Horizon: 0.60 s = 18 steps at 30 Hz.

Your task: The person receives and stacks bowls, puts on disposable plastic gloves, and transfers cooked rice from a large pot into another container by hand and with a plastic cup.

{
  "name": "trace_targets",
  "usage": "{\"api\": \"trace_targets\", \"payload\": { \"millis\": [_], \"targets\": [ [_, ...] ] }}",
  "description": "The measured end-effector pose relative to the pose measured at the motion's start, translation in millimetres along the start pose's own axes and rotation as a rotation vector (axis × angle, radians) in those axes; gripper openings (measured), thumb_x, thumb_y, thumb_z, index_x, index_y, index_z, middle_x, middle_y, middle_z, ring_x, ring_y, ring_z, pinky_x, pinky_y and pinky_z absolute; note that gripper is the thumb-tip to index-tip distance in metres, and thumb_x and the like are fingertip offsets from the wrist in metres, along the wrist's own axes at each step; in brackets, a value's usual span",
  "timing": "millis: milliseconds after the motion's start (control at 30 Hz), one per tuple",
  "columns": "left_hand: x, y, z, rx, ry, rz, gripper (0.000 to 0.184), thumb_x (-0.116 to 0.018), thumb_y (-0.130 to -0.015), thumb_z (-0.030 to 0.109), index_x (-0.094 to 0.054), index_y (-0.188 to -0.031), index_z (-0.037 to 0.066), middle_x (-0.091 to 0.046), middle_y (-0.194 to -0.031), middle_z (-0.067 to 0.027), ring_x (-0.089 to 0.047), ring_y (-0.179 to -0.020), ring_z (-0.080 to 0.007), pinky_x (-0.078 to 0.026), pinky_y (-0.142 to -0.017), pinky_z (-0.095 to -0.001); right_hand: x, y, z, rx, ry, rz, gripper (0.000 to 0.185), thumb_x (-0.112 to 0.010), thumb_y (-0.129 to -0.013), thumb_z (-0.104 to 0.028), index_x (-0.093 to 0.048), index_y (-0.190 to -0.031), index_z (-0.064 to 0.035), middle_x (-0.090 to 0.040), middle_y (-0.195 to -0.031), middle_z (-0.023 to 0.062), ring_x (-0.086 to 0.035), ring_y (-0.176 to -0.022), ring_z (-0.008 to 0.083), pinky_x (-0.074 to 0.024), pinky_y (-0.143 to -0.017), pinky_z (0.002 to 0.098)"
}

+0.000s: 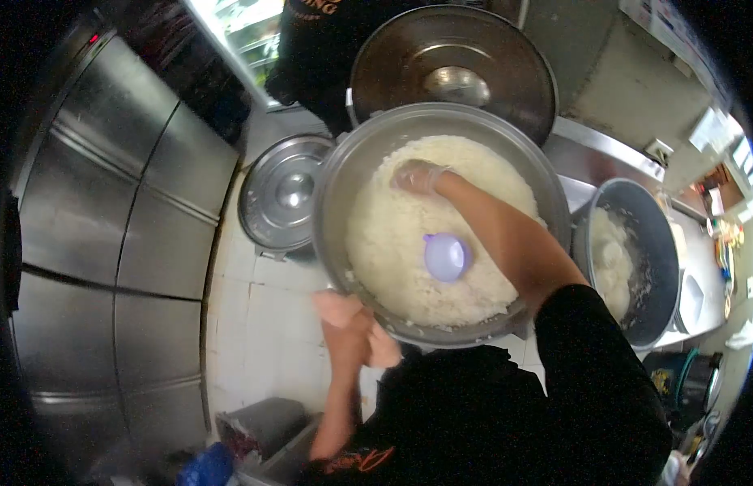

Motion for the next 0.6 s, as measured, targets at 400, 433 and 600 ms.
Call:
{"api": "trace_targets", "payload": {
  "millis": [400,433,600],
  "targets": [
    [-3,-10,-12,-0.023,0.013,0.019,0.054,-0.064,-0.069,0.009,-0.043,-0.116,-0.006,-0.053,-0.108,-0.017,-0.052,-0.104,-0.027,-0.041,-0.091,-0.0358,-35,-72,-52,-0.016,-0.052,-0.325,0.024,-0.05,-0.086,-0.024,-0.06,-0.101,-0.0083,-0.058,-0.107,0.0104,-0.057,-0.093,0.0223,-0.0454,-0.079,0.0344],
    [-3,-9,-13,-0.044,0.035,0.031,0.054,-0.063,-0.069,0.009,-0.043,-0.116,-0.005,-0.053,-0.108,-0.0169,-0.052,-0.104,-0.027,-0.041,-0.091,-0.0359,-36,-70,-55,-0.031,-0.075,-0.317,0.028,-0.051,-0.085,-0.028,-0.058,-0.104,-0.009,-0.056,-0.111,0.0107,-0.054,-0.097,0.0229,-0.0432,-0.081,0.0359],
    [-3,-8,-12,-0.027,0.062,0.032,0.057,-0.064,-0.068,0.009,-0.042,-0.119,-0.006,-0.052,-0.111,-0.0178,-0.051,-0.107,-0.0276,-0.039,-0.094,-0.0362,-56,-45,-76,-0.252,-0.511,-0.224,0.052,-0.054,-0.082,-0.044,-0.049,-0.123,-0.0121,-0.044,-0.129,0.0125,-0.039,-0.118,0.0255,-0.0321,-0.096,0.0436]
  ]
}}
Point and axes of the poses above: each hand's wrist, its own y-axis away from the middle knuckle, its own x-axis out of the back of the hand, z = x × y, the point moved 8 cm from there along -y, towards the middle knuckle
